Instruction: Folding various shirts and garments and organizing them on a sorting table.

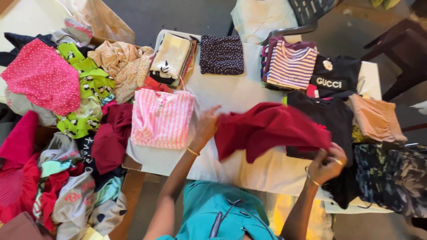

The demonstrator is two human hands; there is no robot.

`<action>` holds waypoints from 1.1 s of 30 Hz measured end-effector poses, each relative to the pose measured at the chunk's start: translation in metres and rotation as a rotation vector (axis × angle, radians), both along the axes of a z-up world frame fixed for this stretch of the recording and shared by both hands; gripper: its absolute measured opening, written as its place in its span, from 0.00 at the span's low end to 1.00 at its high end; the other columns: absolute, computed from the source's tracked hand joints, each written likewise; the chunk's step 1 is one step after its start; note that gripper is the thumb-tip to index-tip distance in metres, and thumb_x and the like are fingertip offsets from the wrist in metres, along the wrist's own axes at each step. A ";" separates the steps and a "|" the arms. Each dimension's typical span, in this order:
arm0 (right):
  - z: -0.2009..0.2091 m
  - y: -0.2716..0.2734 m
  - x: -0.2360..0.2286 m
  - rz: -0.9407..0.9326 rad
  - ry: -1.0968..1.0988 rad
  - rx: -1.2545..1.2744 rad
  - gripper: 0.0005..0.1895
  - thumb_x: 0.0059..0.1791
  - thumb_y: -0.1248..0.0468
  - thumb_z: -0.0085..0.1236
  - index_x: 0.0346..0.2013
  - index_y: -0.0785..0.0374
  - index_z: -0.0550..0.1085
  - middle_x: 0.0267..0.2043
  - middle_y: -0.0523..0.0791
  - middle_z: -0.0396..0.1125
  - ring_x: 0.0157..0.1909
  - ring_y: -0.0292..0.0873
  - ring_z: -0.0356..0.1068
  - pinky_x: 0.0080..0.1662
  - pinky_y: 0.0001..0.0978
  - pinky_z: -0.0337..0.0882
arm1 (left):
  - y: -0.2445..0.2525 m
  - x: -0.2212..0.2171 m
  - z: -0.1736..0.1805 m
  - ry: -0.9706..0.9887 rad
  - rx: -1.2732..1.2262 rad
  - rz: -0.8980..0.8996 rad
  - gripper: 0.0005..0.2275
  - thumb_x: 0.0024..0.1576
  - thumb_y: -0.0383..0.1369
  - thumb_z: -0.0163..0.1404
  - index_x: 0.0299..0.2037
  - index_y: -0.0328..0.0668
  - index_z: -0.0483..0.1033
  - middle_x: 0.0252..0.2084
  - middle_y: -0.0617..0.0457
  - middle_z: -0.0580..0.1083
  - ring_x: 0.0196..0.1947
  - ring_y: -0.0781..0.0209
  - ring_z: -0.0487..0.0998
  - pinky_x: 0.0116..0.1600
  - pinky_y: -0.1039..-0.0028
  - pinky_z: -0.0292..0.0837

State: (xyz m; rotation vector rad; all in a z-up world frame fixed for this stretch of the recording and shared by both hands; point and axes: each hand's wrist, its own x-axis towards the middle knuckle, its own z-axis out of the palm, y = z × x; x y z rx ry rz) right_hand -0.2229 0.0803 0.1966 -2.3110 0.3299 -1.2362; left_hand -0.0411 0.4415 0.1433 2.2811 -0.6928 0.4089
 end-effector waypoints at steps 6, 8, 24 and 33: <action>-0.046 -0.034 -0.044 0.069 -0.413 0.225 0.21 0.66 0.51 0.51 0.50 0.68 0.59 0.64 0.61 0.64 0.64 0.54 0.65 0.69 0.42 0.64 | 0.020 -0.050 0.038 0.020 -0.347 0.172 0.22 0.50 0.17 0.47 0.56 0.40 0.74 0.52 0.44 0.74 0.56 0.42 0.73 0.63 0.58 0.68; -0.074 -0.048 -0.073 0.112 -0.477 0.350 0.20 0.64 0.51 0.53 0.49 0.65 0.59 0.57 0.56 0.64 0.56 0.49 0.66 0.62 0.38 0.66 | 0.033 -0.082 0.018 0.015 -0.404 0.232 0.20 0.51 0.17 0.47 0.55 0.39 0.73 0.51 0.43 0.73 0.55 0.42 0.74 0.61 0.59 0.69; -0.035 -0.107 0.017 0.263 -0.180 0.586 0.16 0.58 0.66 0.55 0.58 0.66 0.63 0.58 0.48 0.66 0.59 0.39 0.67 0.62 0.31 0.70 | 0.027 0.010 0.085 -0.286 -0.350 0.165 0.30 0.67 0.38 0.56 0.73 0.33 0.52 0.60 0.30 0.69 0.59 0.34 0.71 0.62 0.53 0.66; -0.301 -0.068 -0.085 0.279 0.736 0.615 0.16 0.51 0.56 0.60 0.46 0.64 0.76 0.40 0.48 0.77 0.43 0.40 0.78 0.46 0.35 0.76 | 0.045 -0.079 -0.265 0.515 0.213 0.384 0.41 0.52 0.56 0.58 0.62 0.24 0.64 0.60 0.18 0.64 0.60 0.24 0.68 0.63 0.49 0.66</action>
